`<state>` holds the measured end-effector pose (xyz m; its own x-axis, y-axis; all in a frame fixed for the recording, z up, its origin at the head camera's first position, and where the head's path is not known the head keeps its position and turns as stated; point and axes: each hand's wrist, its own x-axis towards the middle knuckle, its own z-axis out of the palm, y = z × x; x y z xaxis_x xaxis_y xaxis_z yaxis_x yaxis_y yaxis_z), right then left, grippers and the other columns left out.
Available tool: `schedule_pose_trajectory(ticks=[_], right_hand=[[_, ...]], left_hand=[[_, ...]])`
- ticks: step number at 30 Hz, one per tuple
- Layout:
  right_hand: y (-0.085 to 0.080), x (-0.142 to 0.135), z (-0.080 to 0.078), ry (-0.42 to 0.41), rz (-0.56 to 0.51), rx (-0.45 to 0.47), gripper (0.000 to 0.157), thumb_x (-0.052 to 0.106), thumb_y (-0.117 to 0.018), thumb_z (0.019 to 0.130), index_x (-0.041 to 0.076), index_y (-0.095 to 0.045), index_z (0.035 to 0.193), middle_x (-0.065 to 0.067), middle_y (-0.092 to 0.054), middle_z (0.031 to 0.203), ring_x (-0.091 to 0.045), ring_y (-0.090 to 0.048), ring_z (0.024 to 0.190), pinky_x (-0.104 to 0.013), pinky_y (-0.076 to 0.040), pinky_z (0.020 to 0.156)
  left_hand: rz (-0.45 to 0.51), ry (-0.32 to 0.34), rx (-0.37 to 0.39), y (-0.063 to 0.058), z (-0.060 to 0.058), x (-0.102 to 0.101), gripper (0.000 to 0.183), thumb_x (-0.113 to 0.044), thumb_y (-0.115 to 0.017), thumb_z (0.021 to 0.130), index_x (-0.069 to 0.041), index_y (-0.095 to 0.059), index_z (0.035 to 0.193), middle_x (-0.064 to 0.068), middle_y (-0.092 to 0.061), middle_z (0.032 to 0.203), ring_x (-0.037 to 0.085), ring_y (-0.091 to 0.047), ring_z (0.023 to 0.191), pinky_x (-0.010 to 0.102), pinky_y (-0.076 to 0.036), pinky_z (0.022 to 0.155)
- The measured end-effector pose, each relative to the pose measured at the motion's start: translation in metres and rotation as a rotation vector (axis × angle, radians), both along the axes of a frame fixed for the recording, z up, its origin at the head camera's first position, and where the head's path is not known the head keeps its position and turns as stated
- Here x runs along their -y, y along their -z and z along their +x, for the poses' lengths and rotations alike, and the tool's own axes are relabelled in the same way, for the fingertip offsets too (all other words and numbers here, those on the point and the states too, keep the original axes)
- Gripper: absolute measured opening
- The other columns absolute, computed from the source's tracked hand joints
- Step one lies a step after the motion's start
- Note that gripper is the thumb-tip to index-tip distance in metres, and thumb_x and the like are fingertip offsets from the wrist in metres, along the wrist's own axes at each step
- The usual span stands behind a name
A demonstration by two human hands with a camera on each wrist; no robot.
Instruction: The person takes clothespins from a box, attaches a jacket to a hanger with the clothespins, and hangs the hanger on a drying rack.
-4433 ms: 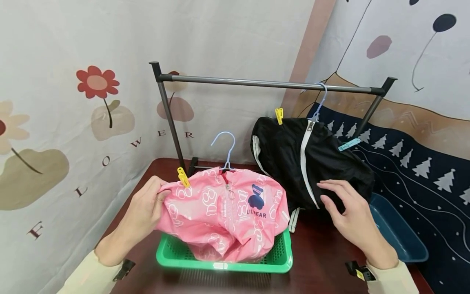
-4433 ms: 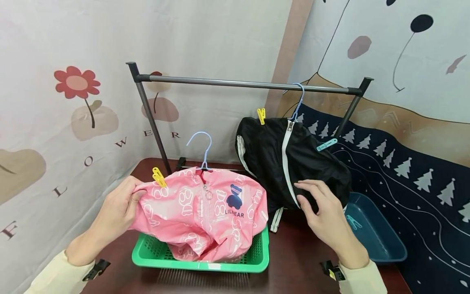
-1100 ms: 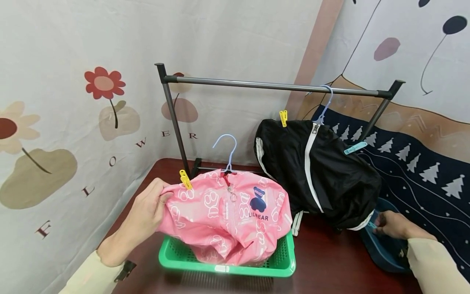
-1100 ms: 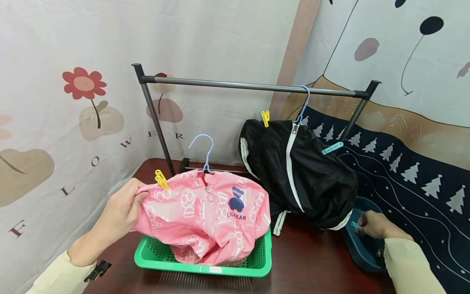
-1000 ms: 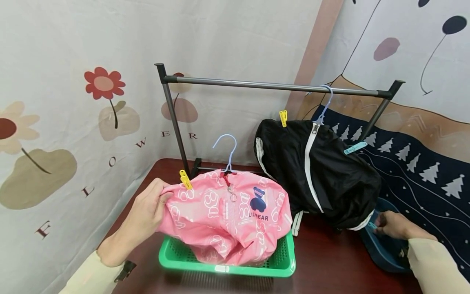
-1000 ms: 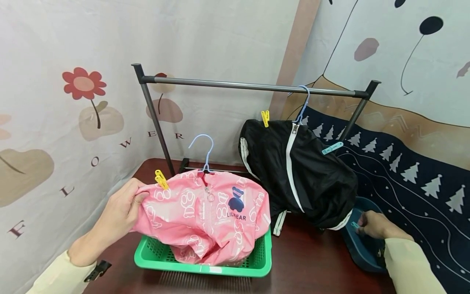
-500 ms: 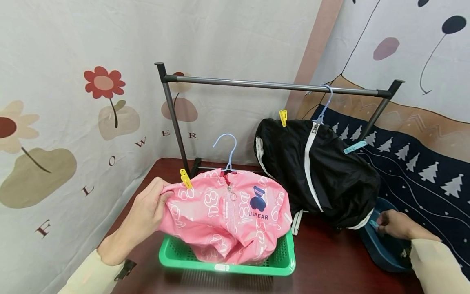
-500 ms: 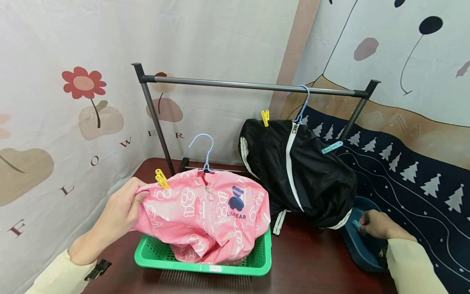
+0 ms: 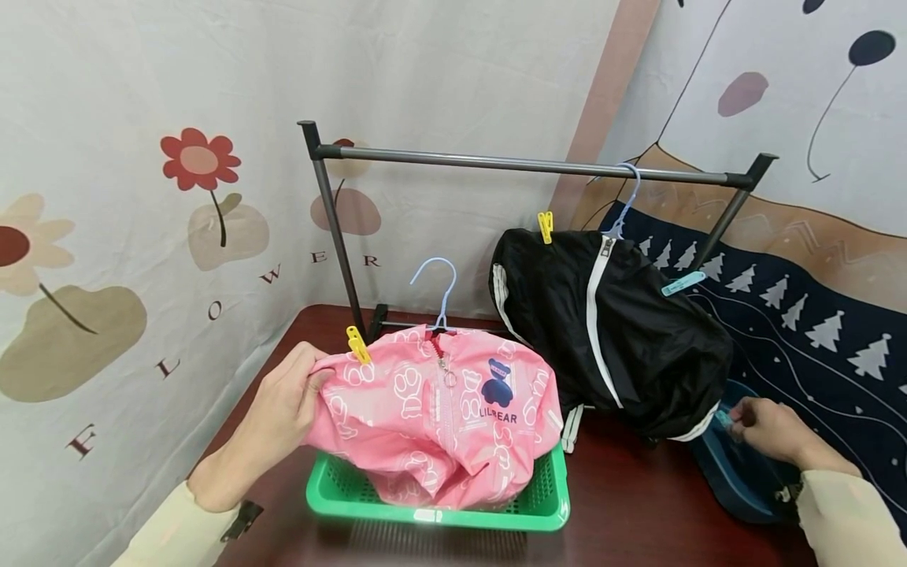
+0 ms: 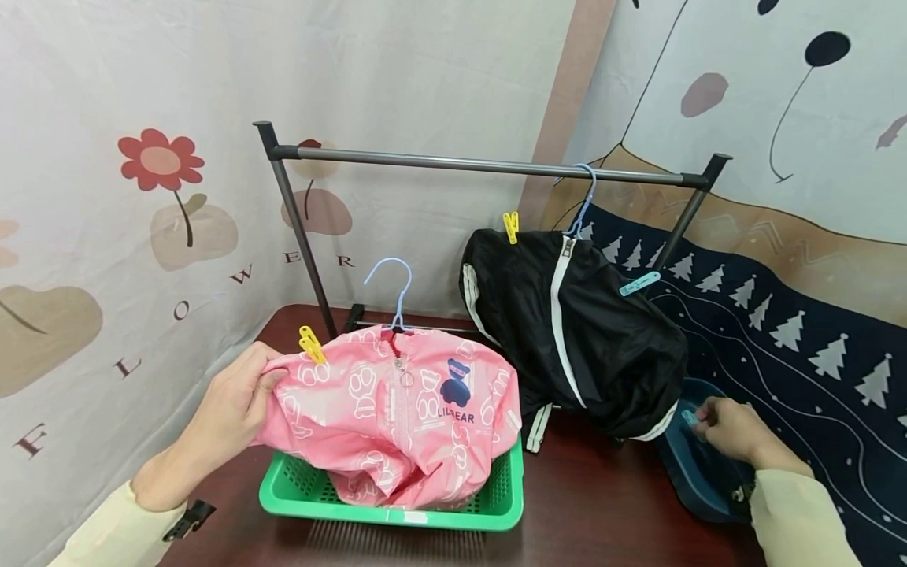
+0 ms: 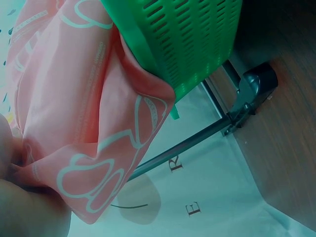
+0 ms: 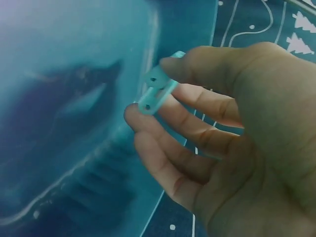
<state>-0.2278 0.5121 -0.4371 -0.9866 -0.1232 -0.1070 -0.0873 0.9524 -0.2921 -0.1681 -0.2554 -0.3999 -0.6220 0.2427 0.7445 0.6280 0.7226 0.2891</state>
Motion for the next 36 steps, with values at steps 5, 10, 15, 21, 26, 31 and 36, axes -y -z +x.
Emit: schedule_pose_trajectory(ticks=[5, 10, 15, 21, 26, 31, 36], right_hand=[[-0.002, 0.007, 0.005, 0.042, -0.017, -0.076, 0.015, 0.01, -0.075, 0.104, -0.005, -0.075, 0.11, -0.005, -0.075, 0.091, -0.018, -0.059, 0.078, -0.03, -0.046, 0.067], [-0.005, 0.013, 0.012, 0.077, -0.038, -0.16, 0.018, 0.013, -0.075, 0.109, -0.005, -0.075, 0.113, -0.007, -0.077, 0.094, -0.011, -0.057, 0.075, -0.03, -0.045, 0.066], [-0.009, 0.02, 0.017, 0.105, -0.041, -0.253, 0.018, 0.014, -0.078, 0.108, -0.002, -0.075, 0.114, -0.01, -0.079, 0.097, -0.004, -0.058, 0.077, -0.027, -0.045, 0.066], [-0.016, 0.027, 0.022, 0.17, -0.072, -0.274, 0.021, 0.017, -0.077, 0.11, -0.002, -0.075, 0.117, -0.015, -0.082, 0.102, -0.007, -0.068, 0.085, -0.024, -0.047, 0.065], [-0.016, 0.031, 0.025, 0.187, -0.085, -0.327, 0.026, 0.018, -0.076, 0.112, -0.006, -0.074, 0.122, -0.023, -0.082, 0.11, -0.007, -0.07, 0.084, -0.022, -0.047, 0.064], [-0.015, 0.036, 0.031, 0.191, -0.1, -0.398, 0.027, 0.018, -0.077, 0.111, -0.005, -0.074, 0.124, -0.023, -0.082, 0.109, 0.02, -0.053, 0.081, -0.02, -0.044, 0.064], [-0.018, 0.045, 0.04, 0.227, -0.141, -0.451, 0.03, 0.022, -0.075, 0.113, -0.003, -0.074, 0.13, -0.026, -0.082, 0.113, 0.031, -0.04, 0.083, -0.017, -0.043, 0.063]], left_hand=[[0.005, 0.001, -0.005, 0.0, 0.0, -0.001, 0.035, 0.011, -0.09, 0.087, -0.003, -0.07, 0.112, 0.003, -0.068, 0.103, 0.012, -0.062, 0.092, 0.012, -0.052, 0.086], [0.008, -0.005, 0.002, 0.0, 0.001, -0.001, 0.035, 0.01, -0.09, 0.088, -0.004, -0.07, 0.112, 0.002, -0.067, 0.104, 0.011, -0.062, 0.092, 0.011, -0.052, 0.086], [0.004, -0.008, 0.0, 0.0, 0.001, -0.002, 0.035, 0.01, -0.09, 0.088, -0.004, -0.071, 0.112, 0.002, -0.067, 0.104, 0.012, -0.062, 0.092, 0.011, -0.052, 0.086], [0.006, -0.008, 0.005, 0.0, 0.001, -0.001, 0.035, 0.01, -0.091, 0.088, -0.004, -0.07, 0.112, 0.002, -0.067, 0.104, 0.011, -0.061, 0.091, 0.01, -0.052, 0.085], [0.006, -0.013, 0.008, 0.002, 0.0, -0.002, 0.034, 0.01, -0.09, 0.089, -0.004, -0.07, 0.112, 0.001, -0.067, 0.104, 0.01, -0.06, 0.091, 0.008, -0.052, 0.085], [0.007, -0.011, 0.009, 0.002, 0.0, -0.002, 0.034, 0.01, -0.09, 0.089, -0.004, -0.07, 0.112, 0.001, -0.067, 0.104, 0.01, -0.06, 0.091, 0.009, -0.052, 0.085], [0.007, -0.018, 0.022, 0.002, 0.001, -0.002, 0.034, 0.008, -0.09, 0.09, -0.005, -0.07, 0.113, 0.001, -0.067, 0.104, 0.009, -0.06, 0.091, 0.007, -0.052, 0.084]])
